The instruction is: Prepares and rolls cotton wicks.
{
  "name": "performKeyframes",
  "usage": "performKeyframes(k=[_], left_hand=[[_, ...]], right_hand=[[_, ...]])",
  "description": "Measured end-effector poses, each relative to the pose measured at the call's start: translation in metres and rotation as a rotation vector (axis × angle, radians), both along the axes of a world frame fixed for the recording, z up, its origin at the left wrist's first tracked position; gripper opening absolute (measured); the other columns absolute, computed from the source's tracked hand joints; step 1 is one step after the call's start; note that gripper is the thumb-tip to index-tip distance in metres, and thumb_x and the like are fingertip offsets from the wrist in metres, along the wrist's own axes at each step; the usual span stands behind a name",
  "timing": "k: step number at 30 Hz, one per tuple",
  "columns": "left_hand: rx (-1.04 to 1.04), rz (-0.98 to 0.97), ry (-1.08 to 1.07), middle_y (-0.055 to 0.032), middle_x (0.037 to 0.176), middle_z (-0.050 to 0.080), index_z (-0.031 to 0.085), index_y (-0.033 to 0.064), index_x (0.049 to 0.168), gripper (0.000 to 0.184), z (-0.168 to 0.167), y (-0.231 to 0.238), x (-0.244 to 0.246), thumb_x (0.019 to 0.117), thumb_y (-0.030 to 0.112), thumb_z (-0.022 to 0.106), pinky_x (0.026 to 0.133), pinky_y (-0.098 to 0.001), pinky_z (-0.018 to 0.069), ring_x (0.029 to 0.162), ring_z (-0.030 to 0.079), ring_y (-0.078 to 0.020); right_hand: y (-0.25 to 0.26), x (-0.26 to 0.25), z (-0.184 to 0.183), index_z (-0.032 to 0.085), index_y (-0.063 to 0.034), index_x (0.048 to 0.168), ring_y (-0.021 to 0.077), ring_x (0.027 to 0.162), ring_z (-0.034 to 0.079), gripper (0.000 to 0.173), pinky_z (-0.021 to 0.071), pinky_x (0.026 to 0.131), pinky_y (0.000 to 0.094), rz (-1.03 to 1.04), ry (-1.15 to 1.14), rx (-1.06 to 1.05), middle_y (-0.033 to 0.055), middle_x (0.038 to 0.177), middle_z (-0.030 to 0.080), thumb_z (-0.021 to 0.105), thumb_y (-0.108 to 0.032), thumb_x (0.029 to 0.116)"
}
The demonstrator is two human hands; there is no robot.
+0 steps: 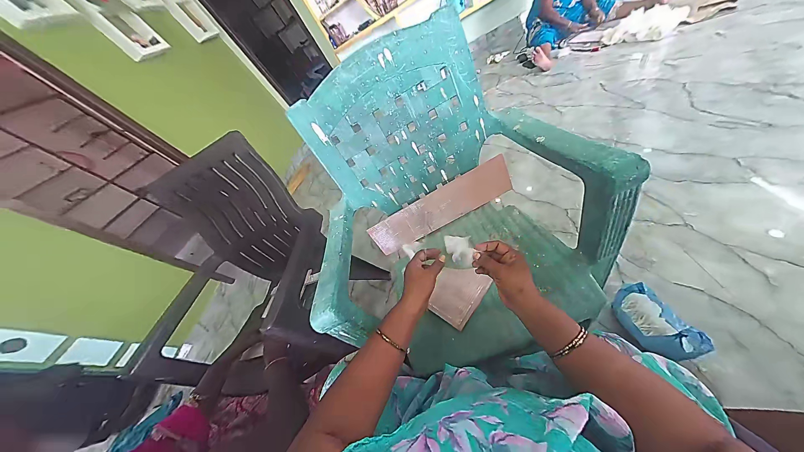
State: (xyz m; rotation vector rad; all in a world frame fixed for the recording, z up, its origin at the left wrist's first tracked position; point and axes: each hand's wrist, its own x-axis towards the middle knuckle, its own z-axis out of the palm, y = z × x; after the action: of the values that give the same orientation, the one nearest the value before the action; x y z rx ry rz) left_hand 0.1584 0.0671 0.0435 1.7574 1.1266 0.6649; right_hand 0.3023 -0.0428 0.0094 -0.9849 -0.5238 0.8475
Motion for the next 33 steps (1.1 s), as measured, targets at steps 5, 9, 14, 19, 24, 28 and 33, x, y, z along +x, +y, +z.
performKeyframes(k=[5,9,14,19,24,28,33], left_hand=[[-0.087,-0.132,-0.177,-0.0040,0.097,0.066,0.066,-0.0004,0.111,0.019,0.010,-0.038,-0.014,0.0949,0.008,0.071,0.071,-0.0225,0.0497,0.076,0.058,-0.0056],[-0.132,-0.075,-0.213,-0.0019,0.085,0.063,0.065,0.0000,0.102,0.006,0.007,-0.042,-0.021,0.0986,0.005,0.065,0.063,-0.0203,0.0464,0.069,0.055,-0.0051],[-0.256,-0.044,-0.262,-0.0010,0.079,0.061,0.065,0.0022,0.098,0.003,0.009,-0.045,-0.030,0.0997,0.003,0.064,0.058,-0.0189,0.0447,0.064,0.054,-0.0053],[-0.222,0.052,-0.202,-0.0021,0.082,0.061,0.065,0.0017,0.102,0.005,0.006,-0.044,-0.032,0.0997,0.006,0.065,0.057,-0.0194,0.0427,0.064,0.052,-0.0059],[-0.191,0.142,-0.153,-0.0033,0.087,0.059,0.063,0.0018,0.102,0.008,0.001,-0.034,-0.037,0.1009,0.009,0.064,0.063,-0.0230,0.0433,0.072,0.053,-0.0085],[-0.257,0.155,-0.150,-0.0038,0.084,0.060,0.063,0.0018,0.101,0.007,0.001,-0.030,-0.041,0.1012,0.009,0.064,0.057,-0.0202,0.0429,0.066,0.053,-0.0076],[-0.258,0.059,-0.078,-0.0038,0.087,0.061,0.064,-0.0005,0.107,0.010,-0.004,-0.032,-0.050,0.1004,0.007,0.064,0.062,-0.0212,0.0460,0.070,0.056,-0.0076]], right_hand=[[0.000,-0.019,-0.005,0.068,-0.0005,0.101,0.0104,0.072,0.067,0.011,0.0583,0.072,0.0276,0.064,-0.149,0.008,0.0040,0.082,0.070,0.070,0.004,0.0904],[-0.005,-0.026,-0.005,0.067,-0.0006,0.101,0.0107,0.073,0.067,0.010,0.0583,0.071,0.0278,0.061,-0.132,-0.001,0.0040,0.084,0.069,0.070,0.002,0.0919],[-0.011,-0.019,-0.004,0.066,-0.0029,0.105,0.0075,0.072,0.063,0.008,0.0548,0.069,0.0244,0.010,-0.071,-0.004,0.0016,0.088,0.067,0.065,-0.002,0.0974],[-0.014,-0.022,-0.009,0.070,-0.0117,0.096,0.0080,0.071,0.064,0.018,0.0571,0.072,0.0261,0.253,0.174,0.285,-0.0007,0.083,0.069,0.055,-0.001,0.0992],[-0.012,-0.011,-0.014,0.075,-0.0212,0.092,0.0078,0.075,0.067,0.010,0.0580,0.076,0.0280,0.489,0.206,0.436,-0.0032,0.082,0.070,0.068,-0.014,0.0929],[0.024,-0.003,-0.008,0.066,-0.0050,0.109,0.0055,0.068,0.057,0.012,0.0497,0.064,0.0233,0.178,-0.193,0.009,0.0009,0.089,0.066,0.059,-0.003,0.0993],[0.072,0.018,-0.033,0.045,-0.0018,0.150,0.0284,0.098,0.070,0.042,0.0575,0.085,0.0432,0.165,-0.321,-0.465,0.0238,0.135,0.059,0.044,-0.011,0.1091]])
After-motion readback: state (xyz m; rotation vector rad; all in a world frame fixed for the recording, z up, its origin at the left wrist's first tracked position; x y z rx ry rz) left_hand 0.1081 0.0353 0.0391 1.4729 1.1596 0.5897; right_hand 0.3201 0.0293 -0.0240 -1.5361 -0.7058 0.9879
